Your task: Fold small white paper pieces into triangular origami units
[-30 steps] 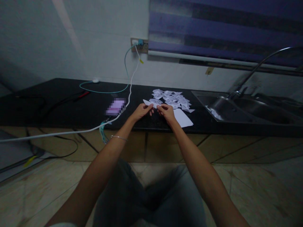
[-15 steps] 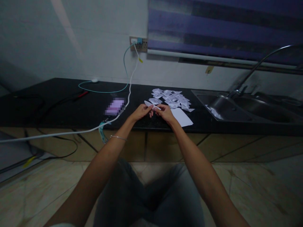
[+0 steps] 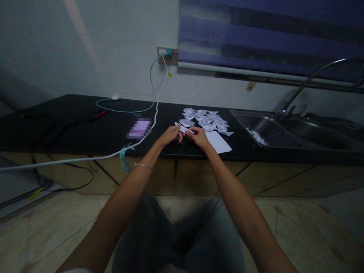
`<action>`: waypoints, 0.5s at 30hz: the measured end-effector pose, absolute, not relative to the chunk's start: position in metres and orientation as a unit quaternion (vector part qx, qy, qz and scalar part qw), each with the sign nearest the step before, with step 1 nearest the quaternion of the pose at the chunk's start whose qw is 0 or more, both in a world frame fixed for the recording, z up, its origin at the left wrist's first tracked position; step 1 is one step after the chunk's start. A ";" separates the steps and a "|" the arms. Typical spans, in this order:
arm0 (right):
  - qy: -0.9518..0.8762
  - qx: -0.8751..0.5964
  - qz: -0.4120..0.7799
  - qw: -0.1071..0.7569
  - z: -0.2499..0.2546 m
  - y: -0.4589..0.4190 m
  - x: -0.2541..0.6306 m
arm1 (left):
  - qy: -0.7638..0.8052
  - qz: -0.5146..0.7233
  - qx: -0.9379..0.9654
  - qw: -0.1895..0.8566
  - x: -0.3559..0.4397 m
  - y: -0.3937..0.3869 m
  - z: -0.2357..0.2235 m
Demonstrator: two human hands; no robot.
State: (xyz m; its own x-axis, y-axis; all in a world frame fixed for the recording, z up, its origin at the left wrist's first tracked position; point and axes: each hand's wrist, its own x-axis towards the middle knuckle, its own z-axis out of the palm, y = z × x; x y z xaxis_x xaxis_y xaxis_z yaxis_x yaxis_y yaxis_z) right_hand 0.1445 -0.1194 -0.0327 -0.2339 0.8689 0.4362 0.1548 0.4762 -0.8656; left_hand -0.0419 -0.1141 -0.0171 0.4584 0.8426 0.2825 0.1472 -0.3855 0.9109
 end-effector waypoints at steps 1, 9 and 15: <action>-0.698 -0.369 0.354 0.501 -0.033 -0.120 0.144 | 0.339 0.398 0.730 0.441 -0.042 -0.114 -0.017; -0.701 -0.387 0.305 0.516 -0.036 -0.119 0.141 | 0.379 0.463 0.631 0.494 -0.043 -0.107 -0.019; -0.715 -0.395 0.286 0.500 -0.037 -0.117 0.142 | 0.368 0.426 0.650 0.510 -0.043 -0.104 -0.021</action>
State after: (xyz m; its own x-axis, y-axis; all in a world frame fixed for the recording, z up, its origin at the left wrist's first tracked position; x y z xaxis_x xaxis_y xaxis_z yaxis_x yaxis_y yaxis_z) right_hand 0.1418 -0.1173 -0.0370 -0.1867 0.8520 0.4891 0.2791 0.5233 -0.8051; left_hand -0.0429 -0.1038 -0.0213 0.3669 0.9131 0.1779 0.0444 -0.2082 0.9771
